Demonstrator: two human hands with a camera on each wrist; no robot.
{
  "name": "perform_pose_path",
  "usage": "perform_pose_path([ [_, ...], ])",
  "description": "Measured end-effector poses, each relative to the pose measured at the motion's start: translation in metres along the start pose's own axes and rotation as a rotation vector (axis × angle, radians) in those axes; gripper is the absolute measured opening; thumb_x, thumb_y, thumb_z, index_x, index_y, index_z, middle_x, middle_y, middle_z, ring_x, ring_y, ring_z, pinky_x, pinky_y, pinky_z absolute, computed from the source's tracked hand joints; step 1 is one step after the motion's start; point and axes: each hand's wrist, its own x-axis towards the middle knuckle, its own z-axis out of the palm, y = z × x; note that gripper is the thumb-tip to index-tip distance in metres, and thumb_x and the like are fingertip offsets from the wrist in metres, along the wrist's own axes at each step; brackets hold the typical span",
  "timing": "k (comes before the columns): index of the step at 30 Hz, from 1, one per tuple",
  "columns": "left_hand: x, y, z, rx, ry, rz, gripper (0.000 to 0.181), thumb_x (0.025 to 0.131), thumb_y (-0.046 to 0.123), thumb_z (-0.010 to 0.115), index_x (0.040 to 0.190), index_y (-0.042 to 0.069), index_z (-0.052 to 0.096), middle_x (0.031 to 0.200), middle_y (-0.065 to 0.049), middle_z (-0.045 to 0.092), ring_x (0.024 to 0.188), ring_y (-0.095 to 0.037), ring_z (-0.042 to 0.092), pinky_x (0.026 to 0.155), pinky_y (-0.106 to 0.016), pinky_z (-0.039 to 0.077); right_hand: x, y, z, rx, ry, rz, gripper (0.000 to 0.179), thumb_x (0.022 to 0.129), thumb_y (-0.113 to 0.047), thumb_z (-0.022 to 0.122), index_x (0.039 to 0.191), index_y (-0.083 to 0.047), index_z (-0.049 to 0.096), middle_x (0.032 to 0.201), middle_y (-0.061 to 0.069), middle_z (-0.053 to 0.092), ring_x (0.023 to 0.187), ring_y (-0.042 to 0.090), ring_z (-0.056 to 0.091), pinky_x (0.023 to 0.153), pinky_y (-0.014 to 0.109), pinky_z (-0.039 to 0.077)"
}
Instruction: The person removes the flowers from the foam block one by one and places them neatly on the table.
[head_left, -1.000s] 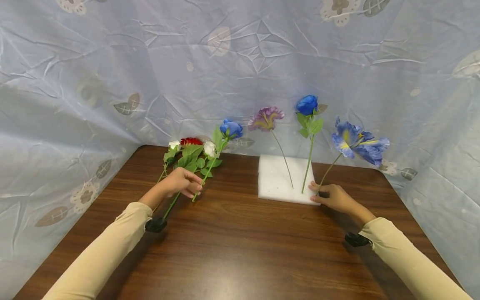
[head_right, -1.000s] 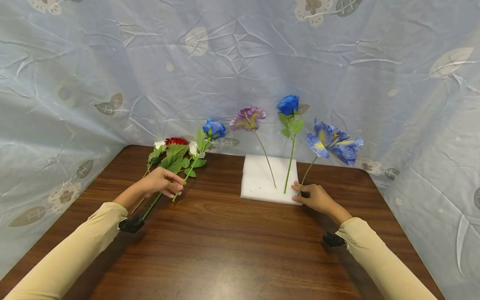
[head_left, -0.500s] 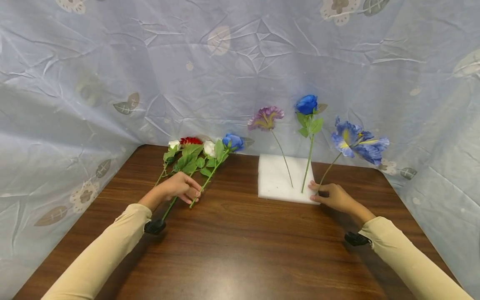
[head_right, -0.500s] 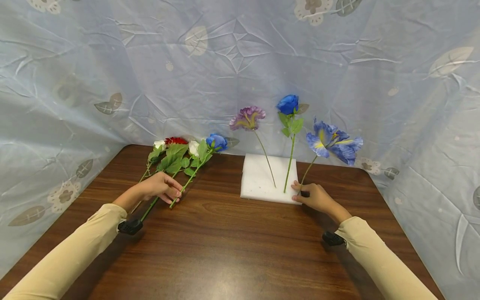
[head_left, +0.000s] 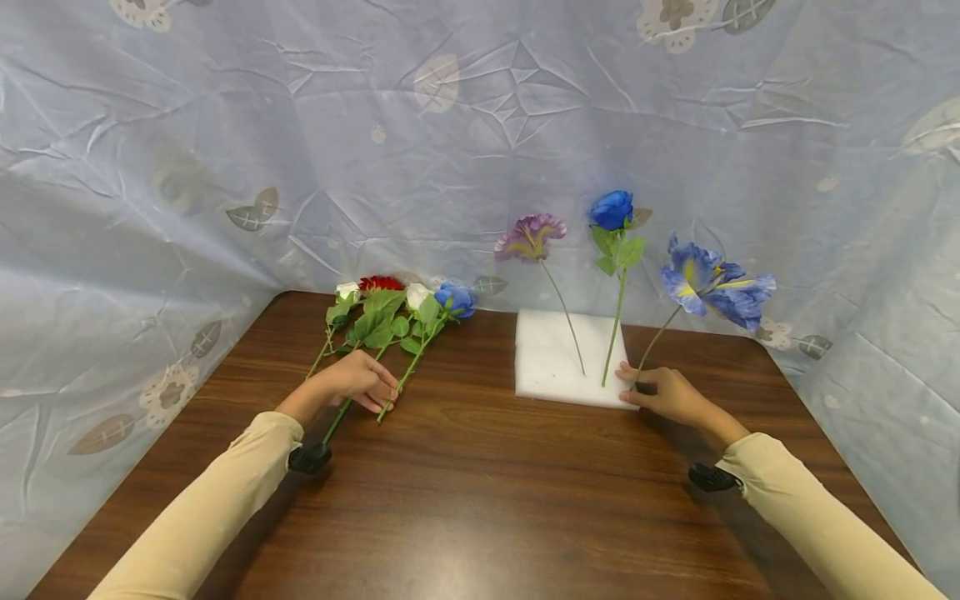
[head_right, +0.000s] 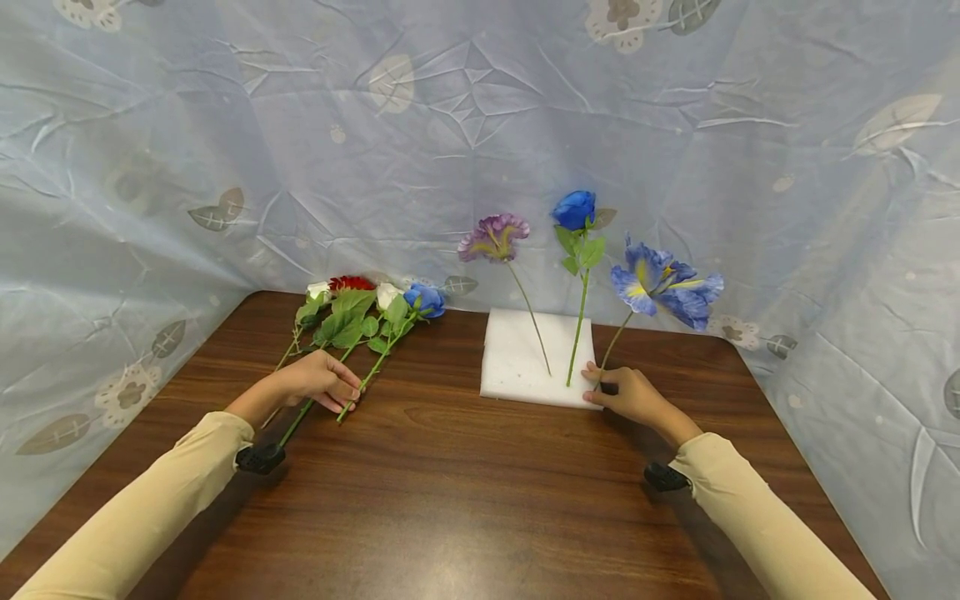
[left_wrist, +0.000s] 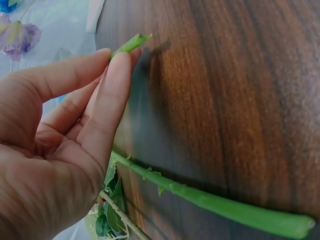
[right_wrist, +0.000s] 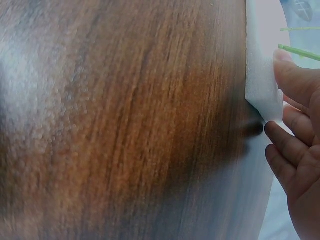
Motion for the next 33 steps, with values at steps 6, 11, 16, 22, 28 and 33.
perform_pose_path([
  [6, -0.0015, -0.0013, -0.0007, -0.008, 0.043, -0.016, 0.029, 0.094, 0.001, 0.065, 0.118, -0.015, 0.068, 0.106, -0.025, 0.075, 0.078, -0.019, 0.076, 0.071, -0.032, 0.065, -0.0004, -0.0006, 0.0000, -0.001, 0.000, 0.003, 0.048, 0.094, -0.024, 0.075, 0.134, 0.000, 0.064, 0.141, 0.021, 0.057, 0.131, 0.044, 0.055, 0.104, 0.059, 0.048],
  [11, -0.0026, -0.0029, -0.0014, -0.034, 0.105, -0.031, 0.028, 0.092, 0.000, 0.064, 0.116, -0.016, 0.068, 0.103, -0.022, 0.076, 0.074, -0.016, 0.074, 0.070, -0.031, 0.065, -0.0004, -0.0005, 0.0003, -0.001, 0.002, 0.004, 0.048, 0.093, -0.024, 0.076, 0.133, 0.000, 0.065, 0.141, 0.021, 0.057, 0.131, 0.043, 0.055, 0.105, 0.059, 0.047],
  [16, -0.0018, -0.0034, -0.0024, -0.072, 0.146, -0.060, 0.030, 0.092, -0.001, 0.065, 0.118, -0.017, 0.067, 0.100, -0.020, 0.077, 0.073, -0.016, 0.074, 0.070, -0.031, 0.065, -0.0002, -0.0001, 0.0006, -0.003, 0.007, -0.002, 0.047, 0.093, -0.023, 0.076, 0.133, 0.000, 0.065, 0.140, 0.020, 0.058, 0.130, 0.044, 0.056, 0.104, 0.059, 0.048],
  [22, -0.0016, -0.0019, -0.0042, -0.067, 0.145, -0.094, 0.031, 0.091, 0.001, 0.066, 0.118, -0.015, 0.067, 0.093, -0.013, 0.078, 0.070, -0.014, 0.072, 0.069, -0.029, 0.064, 0.0005, 0.0012, 0.0008, -0.013, 0.009, -0.001, 0.048, 0.094, -0.025, 0.076, 0.133, 0.000, 0.064, 0.140, 0.020, 0.058, 0.130, 0.043, 0.056, 0.104, 0.059, 0.048],
  [28, -0.0025, 0.0005, -0.0072, -0.028, 0.129, -0.118, 0.029, 0.091, 0.003, 0.068, 0.116, -0.014, 0.070, 0.099, -0.016, 0.077, 0.077, -0.016, 0.071, 0.071, -0.028, 0.064, 0.0005, 0.0024, 0.0011, -0.015, 0.010, -0.003, 0.048, 0.094, -0.026, 0.076, 0.134, -0.001, 0.064, 0.141, 0.019, 0.058, 0.130, 0.043, 0.057, 0.103, 0.058, 0.049],
  [33, -0.0025, 0.0039, -0.0092, 0.013, 0.110, -0.137, 0.027, 0.092, 0.003, 0.069, 0.114, -0.013, 0.070, 0.101, -0.017, 0.076, 0.080, -0.017, 0.070, 0.072, -0.029, 0.064, 0.0003, 0.0024, 0.0010, -0.009, 0.010, -0.007, 0.048, 0.094, -0.025, 0.075, 0.134, -0.001, 0.064, 0.141, 0.020, 0.057, 0.130, 0.042, 0.056, 0.103, 0.058, 0.049],
])
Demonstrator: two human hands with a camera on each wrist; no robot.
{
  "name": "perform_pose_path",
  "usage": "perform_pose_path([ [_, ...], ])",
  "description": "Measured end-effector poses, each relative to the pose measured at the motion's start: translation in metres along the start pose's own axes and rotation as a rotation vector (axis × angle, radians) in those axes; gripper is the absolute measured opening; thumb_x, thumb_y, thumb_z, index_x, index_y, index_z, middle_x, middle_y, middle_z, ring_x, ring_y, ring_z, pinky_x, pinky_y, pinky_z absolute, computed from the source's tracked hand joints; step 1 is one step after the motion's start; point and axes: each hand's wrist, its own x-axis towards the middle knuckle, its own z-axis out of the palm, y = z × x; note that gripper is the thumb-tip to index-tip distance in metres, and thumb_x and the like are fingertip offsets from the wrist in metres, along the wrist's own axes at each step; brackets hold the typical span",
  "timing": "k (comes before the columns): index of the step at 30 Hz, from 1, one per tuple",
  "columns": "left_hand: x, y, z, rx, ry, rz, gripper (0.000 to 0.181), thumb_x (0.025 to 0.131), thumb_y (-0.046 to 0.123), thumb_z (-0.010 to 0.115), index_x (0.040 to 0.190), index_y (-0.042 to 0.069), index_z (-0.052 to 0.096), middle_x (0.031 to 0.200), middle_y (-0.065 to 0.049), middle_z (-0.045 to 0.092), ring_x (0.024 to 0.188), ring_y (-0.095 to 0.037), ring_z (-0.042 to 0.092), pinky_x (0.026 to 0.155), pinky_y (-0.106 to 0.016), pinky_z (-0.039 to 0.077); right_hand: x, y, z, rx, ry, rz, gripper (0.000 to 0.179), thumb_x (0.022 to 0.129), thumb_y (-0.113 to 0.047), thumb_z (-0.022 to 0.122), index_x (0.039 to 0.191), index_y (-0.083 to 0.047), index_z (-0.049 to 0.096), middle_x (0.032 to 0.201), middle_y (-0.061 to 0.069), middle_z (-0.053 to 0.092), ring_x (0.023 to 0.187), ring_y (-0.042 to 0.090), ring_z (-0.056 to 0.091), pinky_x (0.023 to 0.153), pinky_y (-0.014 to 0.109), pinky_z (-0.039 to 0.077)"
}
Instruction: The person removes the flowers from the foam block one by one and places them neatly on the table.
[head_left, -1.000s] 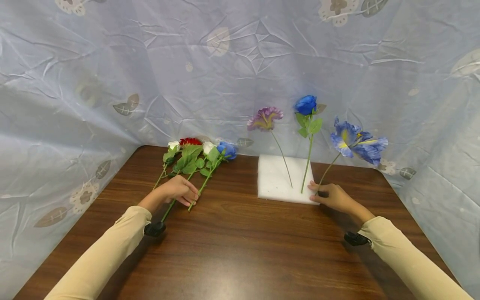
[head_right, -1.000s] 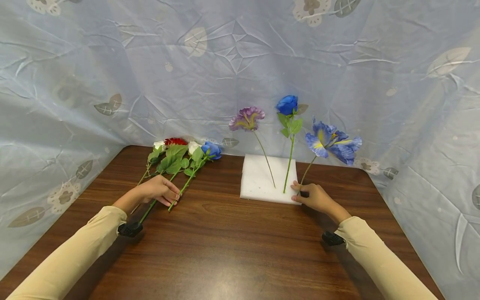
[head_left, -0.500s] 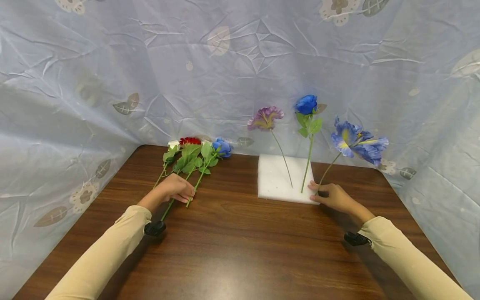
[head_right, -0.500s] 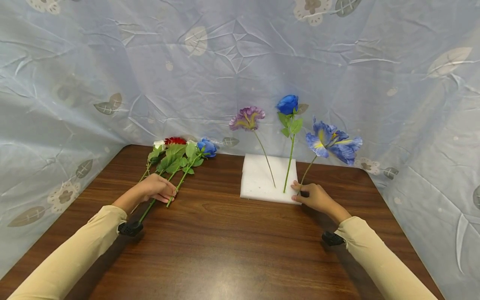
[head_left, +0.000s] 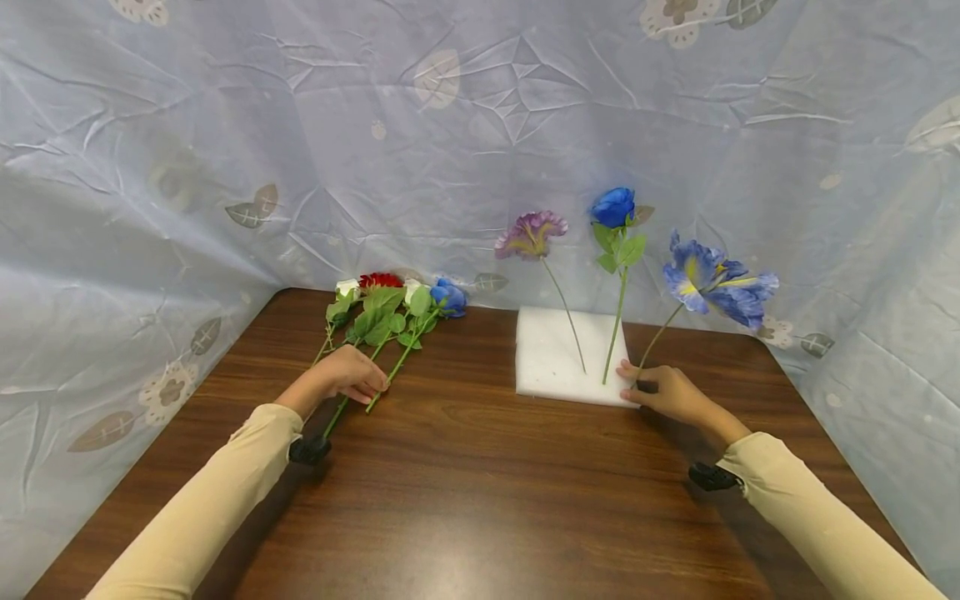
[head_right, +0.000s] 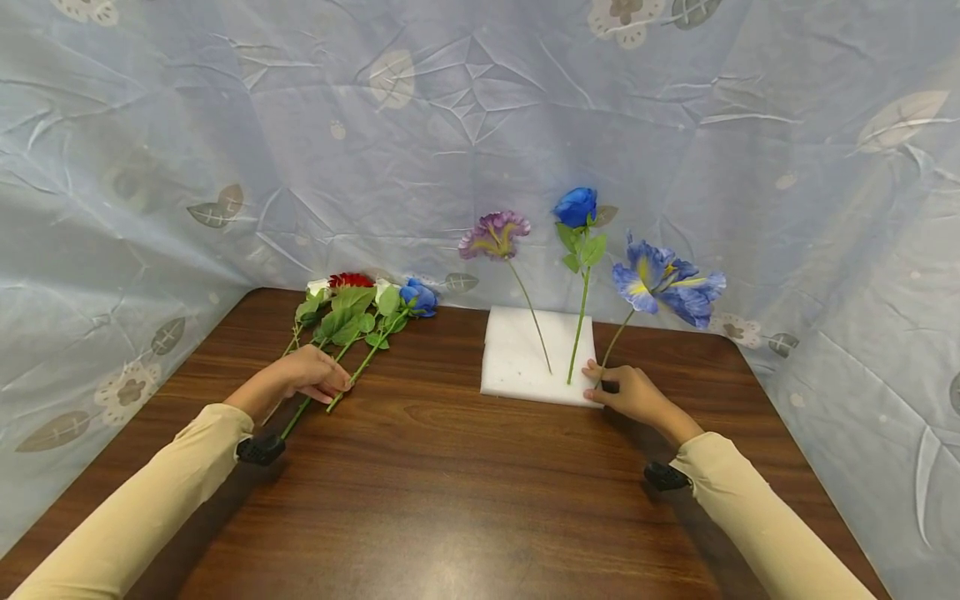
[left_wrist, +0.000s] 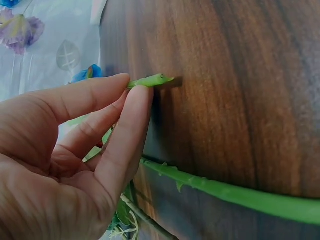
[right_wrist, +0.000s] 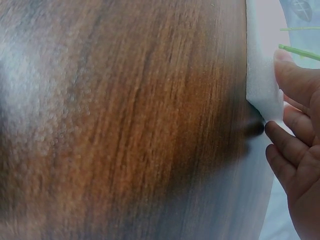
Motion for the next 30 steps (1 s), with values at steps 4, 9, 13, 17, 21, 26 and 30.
perform_pose_path([
  [4, 0.0009, 0.0028, -0.0011, 0.022, -0.005, -0.014, 0.025, 0.092, 0.003, 0.069, 0.113, -0.012, 0.071, 0.093, -0.013, 0.076, 0.077, -0.016, 0.070, 0.072, -0.028, 0.064, 0.0004, -0.0010, -0.0004, -0.004, 0.002, -0.005, 0.048, 0.094, -0.024, 0.075, 0.133, 0.000, 0.064, 0.140, 0.020, 0.058, 0.130, 0.041, 0.057, 0.103, 0.059, 0.049],
  [9, 0.0024, 0.0042, -0.0026, 0.050, -0.008, -0.030, 0.024, 0.091, 0.003, 0.071, 0.111, -0.011, 0.072, 0.082, -0.007, 0.075, 0.070, -0.013, 0.069, 0.071, -0.029, 0.064, 0.0012, -0.0017, -0.0001, -0.010, 0.009, -0.004, 0.048, 0.093, -0.023, 0.076, 0.133, 0.000, 0.064, 0.139, 0.020, 0.058, 0.129, 0.041, 0.057, 0.102, 0.058, 0.050],
  [13, 0.0043, 0.0042, -0.0036, 0.078, -0.012, -0.050, 0.021, 0.089, 0.003, 0.073, 0.106, -0.008, 0.075, 0.077, -0.003, 0.075, 0.066, -0.012, 0.070, 0.070, -0.030, 0.064, 0.0015, -0.0022, 0.0001, -0.010, 0.014, 0.000, 0.047, 0.092, -0.022, 0.077, 0.132, 0.000, 0.065, 0.139, 0.020, 0.059, 0.129, 0.041, 0.057, 0.102, 0.058, 0.050],
  [17, 0.0051, 0.0034, -0.0054, 0.103, -0.031, -0.067, 0.018, 0.088, 0.002, 0.073, 0.104, -0.006, 0.076, 0.074, -0.003, 0.075, 0.063, -0.010, 0.069, 0.066, -0.028, 0.063, 0.0010, -0.0028, -0.0003, -0.009, 0.009, 0.006, 0.047, 0.092, -0.023, 0.077, 0.132, -0.001, 0.065, 0.139, 0.019, 0.059, 0.129, 0.041, 0.057, 0.103, 0.058, 0.049],
  [21, 0.0043, 0.0029, -0.0076, 0.120, -0.051, -0.077, 0.018, 0.090, 0.002, 0.071, 0.106, -0.006, 0.076, 0.076, -0.004, 0.076, 0.063, -0.010, 0.069, 0.065, -0.026, 0.062, -0.0001, -0.0041, -0.0006, -0.011, 0.009, 0.005, 0.047, 0.093, -0.024, 0.076, 0.132, 0.000, 0.065, 0.139, 0.019, 0.059, 0.128, 0.042, 0.058, 0.103, 0.059, 0.048],
  [26, 0.0028, 0.0026, -0.0085, 0.127, -0.067, -0.077, 0.016, 0.091, 0.003, 0.072, 0.105, -0.006, 0.076, 0.077, -0.004, 0.077, 0.065, -0.010, 0.070, 0.066, -0.026, 0.062, -0.0003, -0.0040, 0.0001, -0.012, 0.010, 0.005, 0.046, 0.093, -0.024, 0.076, 0.131, 0.000, 0.066, 0.138, 0.020, 0.059, 0.128, 0.042, 0.058, 0.103, 0.059, 0.049],
  [30, 0.0020, 0.0036, -0.0094, 0.150, -0.074, -0.083, 0.016, 0.091, 0.004, 0.071, 0.105, -0.004, 0.077, 0.078, -0.003, 0.077, 0.067, -0.010, 0.071, 0.068, -0.028, 0.062, -0.0007, -0.0042, 0.0006, -0.005, 0.013, 0.003, 0.046, 0.092, -0.023, 0.077, 0.131, 0.000, 0.066, 0.138, 0.020, 0.059, 0.128, 0.042, 0.058, 0.103, 0.059, 0.048],
])
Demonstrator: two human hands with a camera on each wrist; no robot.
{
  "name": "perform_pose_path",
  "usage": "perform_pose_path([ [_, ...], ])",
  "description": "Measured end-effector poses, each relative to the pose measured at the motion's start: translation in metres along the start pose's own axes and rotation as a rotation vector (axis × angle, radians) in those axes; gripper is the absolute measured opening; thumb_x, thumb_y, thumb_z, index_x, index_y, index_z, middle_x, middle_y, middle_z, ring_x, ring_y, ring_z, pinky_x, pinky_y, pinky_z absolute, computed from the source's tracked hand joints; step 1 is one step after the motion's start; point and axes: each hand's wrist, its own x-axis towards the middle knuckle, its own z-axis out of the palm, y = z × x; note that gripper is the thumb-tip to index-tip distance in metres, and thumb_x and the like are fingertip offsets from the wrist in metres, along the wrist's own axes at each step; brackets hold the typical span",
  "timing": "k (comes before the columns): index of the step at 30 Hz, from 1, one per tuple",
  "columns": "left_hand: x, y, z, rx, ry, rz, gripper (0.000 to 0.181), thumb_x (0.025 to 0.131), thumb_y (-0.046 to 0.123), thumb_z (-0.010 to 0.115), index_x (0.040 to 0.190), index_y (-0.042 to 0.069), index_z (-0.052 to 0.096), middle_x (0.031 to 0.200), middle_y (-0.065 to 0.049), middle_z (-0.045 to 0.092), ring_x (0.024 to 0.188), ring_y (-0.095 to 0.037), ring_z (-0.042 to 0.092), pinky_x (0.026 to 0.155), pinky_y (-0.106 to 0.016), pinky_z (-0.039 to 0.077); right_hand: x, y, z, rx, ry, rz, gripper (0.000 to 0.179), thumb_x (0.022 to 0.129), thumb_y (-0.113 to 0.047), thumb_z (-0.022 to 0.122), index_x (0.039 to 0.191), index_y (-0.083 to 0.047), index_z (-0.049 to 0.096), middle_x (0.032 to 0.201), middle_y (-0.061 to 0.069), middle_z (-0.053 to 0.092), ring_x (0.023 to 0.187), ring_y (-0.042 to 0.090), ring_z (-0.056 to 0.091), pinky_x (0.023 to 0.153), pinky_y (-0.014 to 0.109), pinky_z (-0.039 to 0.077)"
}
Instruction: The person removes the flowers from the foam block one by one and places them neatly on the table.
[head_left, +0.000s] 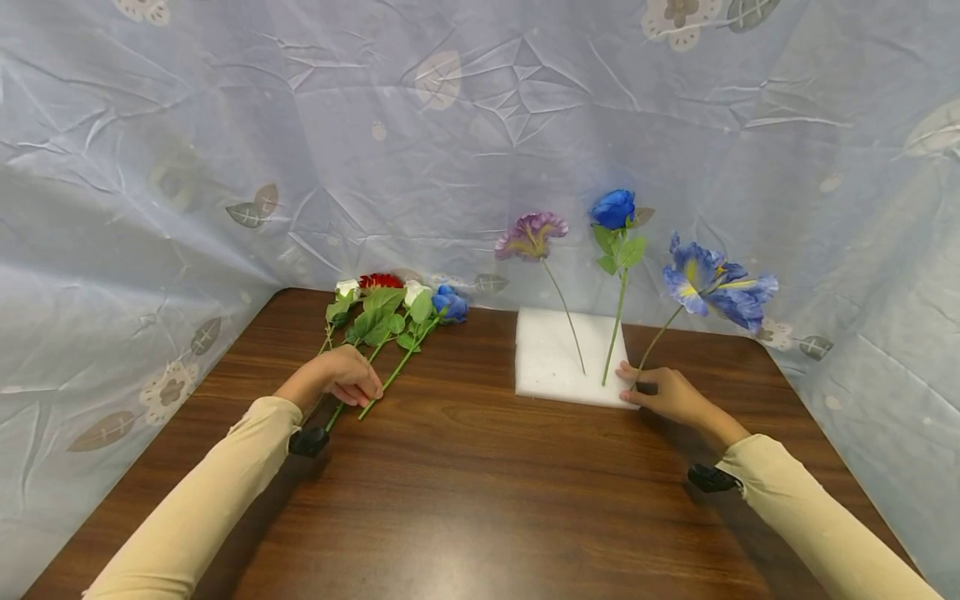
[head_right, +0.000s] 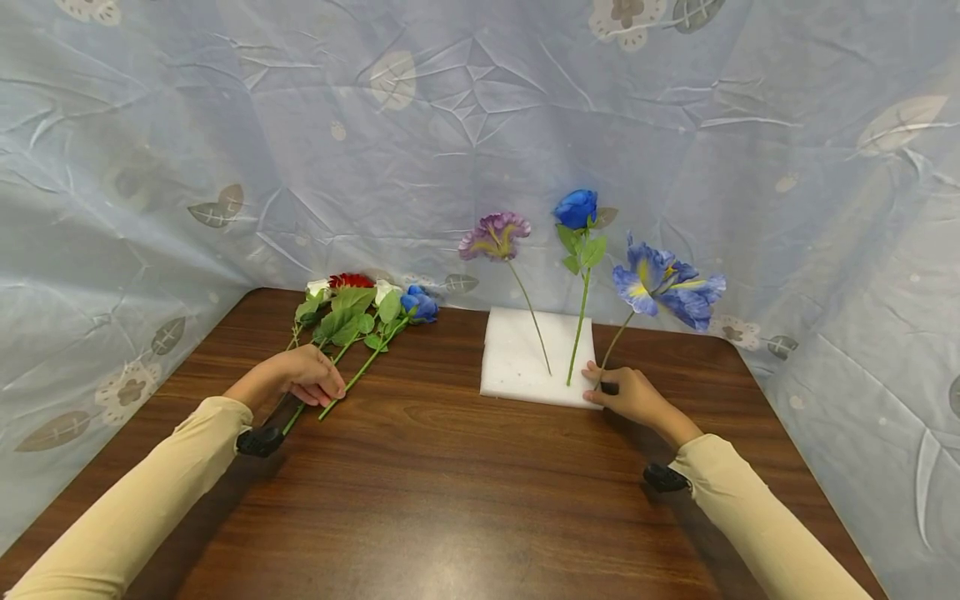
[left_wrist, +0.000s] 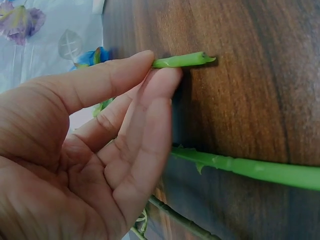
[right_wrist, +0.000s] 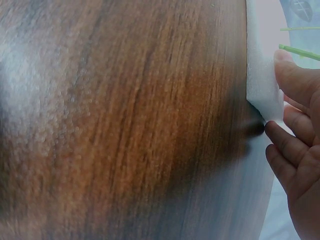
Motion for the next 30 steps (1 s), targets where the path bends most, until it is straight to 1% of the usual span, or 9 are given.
perform_pose_path([
  [6, 0.000, 0.000, -0.002, 0.036, -0.018, 0.002, 0.015, 0.091, 0.006, 0.071, 0.104, 0.000, 0.077, 0.082, -0.002, 0.078, 0.070, -0.010, 0.071, 0.071, -0.030, 0.062, -0.001, -0.001, 0.000, 0.010, 0.009, -0.009, 0.045, 0.091, -0.021, 0.078, 0.130, 0.000, 0.067, 0.138, 0.020, 0.060, 0.127, 0.043, 0.058, 0.102, 0.058, 0.049],
  [11, 0.000, -0.002, -0.004, 0.060, -0.044, 0.033, 0.014, 0.092, 0.008, 0.072, 0.103, 0.001, 0.075, 0.085, -0.001, 0.078, 0.072, -0.011, 0.071, 0.072, -0.031, 0.062, 0.000, -0.002, -0.002, 0.030, -0.004, 0.002, 0.046, 0.092, -0.021, 0.077, 0.131, 0.001, 0.066, 0.140, 0.021, 0.058, 0.129, 0.044, 0.056, 0.104, 0.059, 0.047],
  [18, 0.003, -0.008, -0.005, 0.051, -0.061, 0.081, 0.023, 0.092, 0.012, 0.075, 0.112, 0.001, 0.071, 0.082, 0.000, 0.074, 0.073, -0.011, 0.071, 0.073, -0.032, 0.063, 0.000, -0.001, -0.002, 0.021, -0.013, 0.005, 0.046, 0.093, -0.021, 0.076, 0.132, 0.001, 0.065, 0.140, 0.021, 0.057, 0.130, 0.044, 0.056, 0.104, 0.059, 0.048],
  [22, 0.004, -0.012, -0.006, 0.045, -0.069, 0.115, 0.027, 0.092, 0.014, 0.075, 0.115, 0.001, 0.069, 0.084, -0.001, 0.073, 0.075, -0.012, 0.071, 0.074, -0.032, 0.063, 0.000, -0.001, -0.001, 0.016, -0.007, 0.001, 0.046, 0.093, -0.023, 0.076, 0.132, 0.001, 0.066, 0.140, 0.021, 0.058, 0.129, 0.044, 0.056, 0.103, 0.059, 0.048],
  [30, 0.005, -0.015, -0.007, 0.019, -0.051, 0.145, 0.032, 0.092, 0.012, 0.075, 0.120, -0.001, 0.066, 0.082, -0.001, 0.073, 0.075, -0.014, 0.072, 0.072, -0.033, 0.063, -0.001, -0.002, 0.000, 0.012, 0.008, -0.022, 0.045, 0.093, -0.022, 0.077, 0.130, 0.001, 0.067, 0.137, 0.023, 0.060, 0.127, 0.045, 0.058, 0.101, 0.060, 0.049],
])
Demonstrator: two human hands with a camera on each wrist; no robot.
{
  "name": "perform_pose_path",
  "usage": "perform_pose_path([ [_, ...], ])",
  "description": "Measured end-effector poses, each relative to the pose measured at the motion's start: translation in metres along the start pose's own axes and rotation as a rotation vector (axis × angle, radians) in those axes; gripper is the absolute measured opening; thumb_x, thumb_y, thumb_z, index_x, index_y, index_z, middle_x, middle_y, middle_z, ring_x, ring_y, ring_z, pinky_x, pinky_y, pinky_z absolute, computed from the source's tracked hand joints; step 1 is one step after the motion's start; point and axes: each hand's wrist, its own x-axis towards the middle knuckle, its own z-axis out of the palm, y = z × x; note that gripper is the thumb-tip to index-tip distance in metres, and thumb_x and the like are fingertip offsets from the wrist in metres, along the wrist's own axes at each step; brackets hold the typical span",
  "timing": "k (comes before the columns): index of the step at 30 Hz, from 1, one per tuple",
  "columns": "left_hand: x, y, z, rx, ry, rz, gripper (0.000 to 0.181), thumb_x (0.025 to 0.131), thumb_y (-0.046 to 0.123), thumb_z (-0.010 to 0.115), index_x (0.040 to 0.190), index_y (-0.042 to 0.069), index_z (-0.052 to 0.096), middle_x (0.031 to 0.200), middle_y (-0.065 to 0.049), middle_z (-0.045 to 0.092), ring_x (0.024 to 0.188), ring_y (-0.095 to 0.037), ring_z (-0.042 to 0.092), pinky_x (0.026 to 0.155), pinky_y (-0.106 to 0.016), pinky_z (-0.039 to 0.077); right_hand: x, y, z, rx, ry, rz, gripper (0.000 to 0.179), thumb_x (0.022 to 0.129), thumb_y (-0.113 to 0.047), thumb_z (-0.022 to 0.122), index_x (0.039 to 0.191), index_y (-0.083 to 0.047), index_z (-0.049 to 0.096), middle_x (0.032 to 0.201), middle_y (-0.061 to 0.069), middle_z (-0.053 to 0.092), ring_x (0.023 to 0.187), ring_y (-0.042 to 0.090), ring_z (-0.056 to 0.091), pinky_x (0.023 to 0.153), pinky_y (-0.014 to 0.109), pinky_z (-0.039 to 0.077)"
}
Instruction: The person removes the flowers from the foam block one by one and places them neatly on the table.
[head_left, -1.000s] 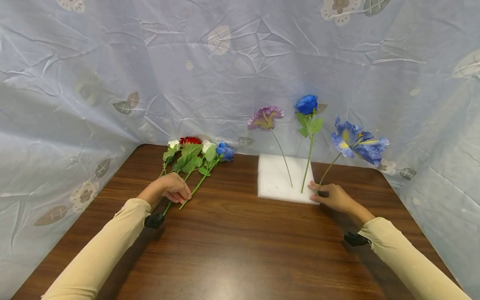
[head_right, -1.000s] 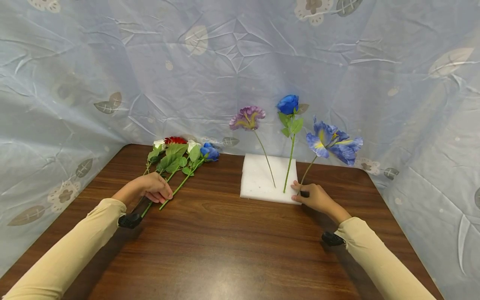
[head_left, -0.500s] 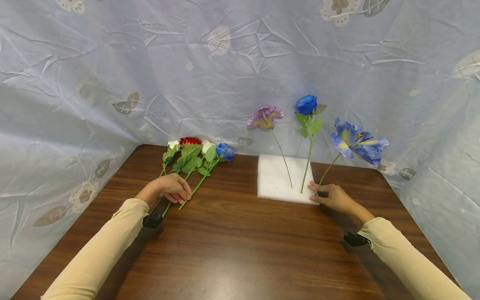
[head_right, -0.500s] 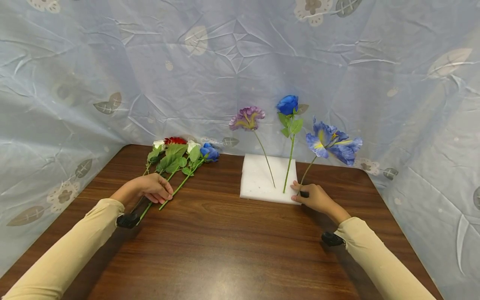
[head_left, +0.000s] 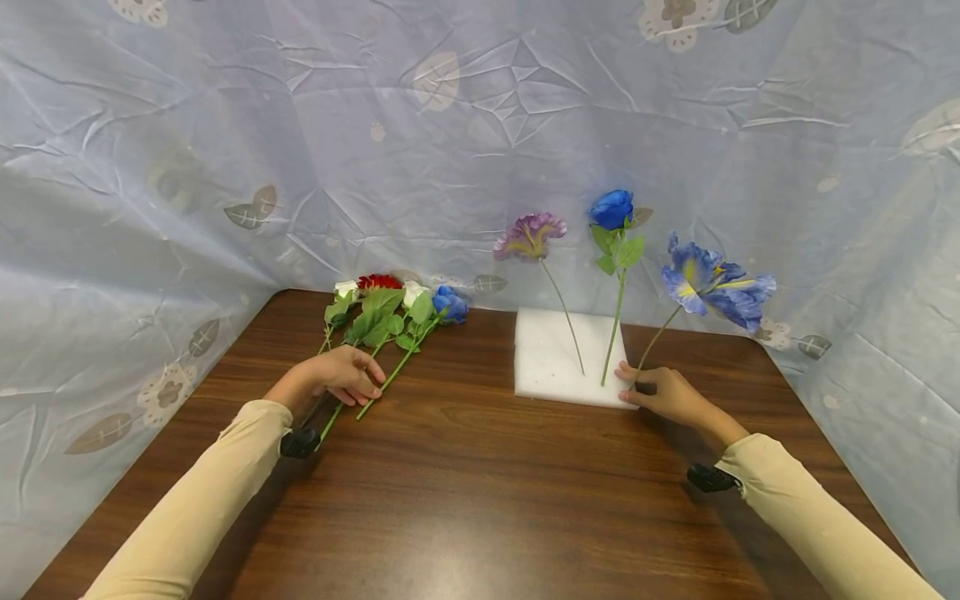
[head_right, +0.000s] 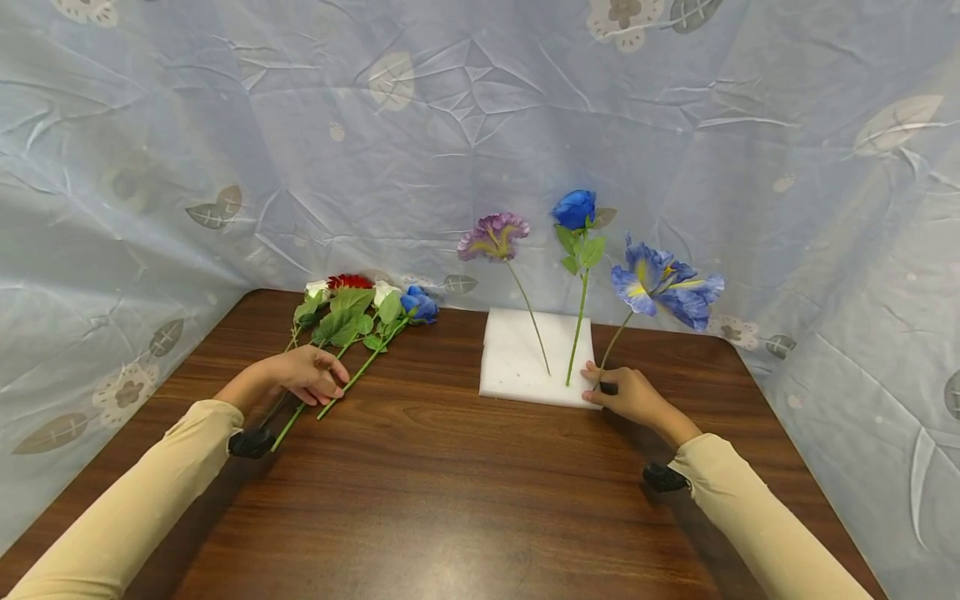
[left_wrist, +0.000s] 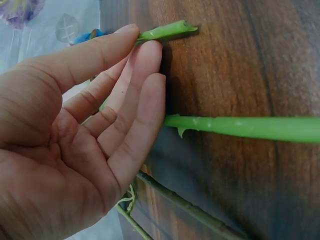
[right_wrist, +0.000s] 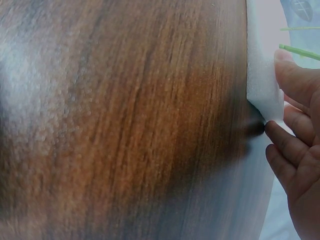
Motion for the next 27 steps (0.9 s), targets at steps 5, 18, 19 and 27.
perform_pose_path([
  [5, 0.001, 0.000, -0.001, -0.008, 0.007, 0.003, 0.033, 0.092, 0.013, 0.075, 0.121, 0.000, 0.066, 0.085, -0.002, 0.074, 0.076, -0.014, 0.072, 0.073, -0.034, 0.063, 0.000, 0.000, -0.001, 0.003, -0.002, 0.006, 0.045, 0.093, -0.022, 0.077, 0.130, 0.001, 0.067, 0.137, 0.022, 0.060, 0.128, 0.044, 0.058, 0.102, 0.060, 0.049],
  [18, 0.012, 0.018, 0.006, -0.053, 0.041, 0.108, 0.045, 0.096, 0.015, 0.071, 0.135, -0.002, 0.059, 0.109, -0.017, 0.075, 0.089, -0.023, 0.073, 0.080, -0.039, 0.064, 0.000, 0.005, -0.001, -0.007, -0.009, 0.020, 0.047, 0.093, -0.023, 0.077, 0.132, 0.000, 0.066, 0.139, 0.020, 0.059, 0.130, 0.042, 0.057, 0.104, 0.059, 0.048],
  [19, 0.015, 0.021, 0.008, -0.062, 0.044, 0.124, 0.046, 0.096, 0.015, 0.071, 0.137, -0.002, 0.058, 0.112, -0.019, 0.074, 0.091, -0.024, 0.073, 0.081, -0.040, 0.064, 0.000, 0.004, -0.001, -0.008, -0.006, 0.018, 0.047, 0.092, -0.023, 0.077, 0.132, 0.000, 0.066, 0.139, 0.020, 0.059, 0.130, 0.041, 0.057, 0.103, 0.059, 0.048],
  [27, 0.041, 0.054, 0.039, -0.172, 0.091, 0.259, 0.049, 0.097, 0.011, 0.069, 0.141, -0.004, 0.054, 0.120, -0.029, 0.070, 0.096, -0.033, 0.074, 0.086, -0.049, 0.063, 0.000, 0.002, 0.000, -0.018, 0.006, -0.006, 0.045, 0.092, -0.023, 0.077, 0.130, -0.001, 0.067, 0.137, 0.020, 0.060, 0.129, 0.040, 0.058, 0.101, 0.053, 0.052],
])
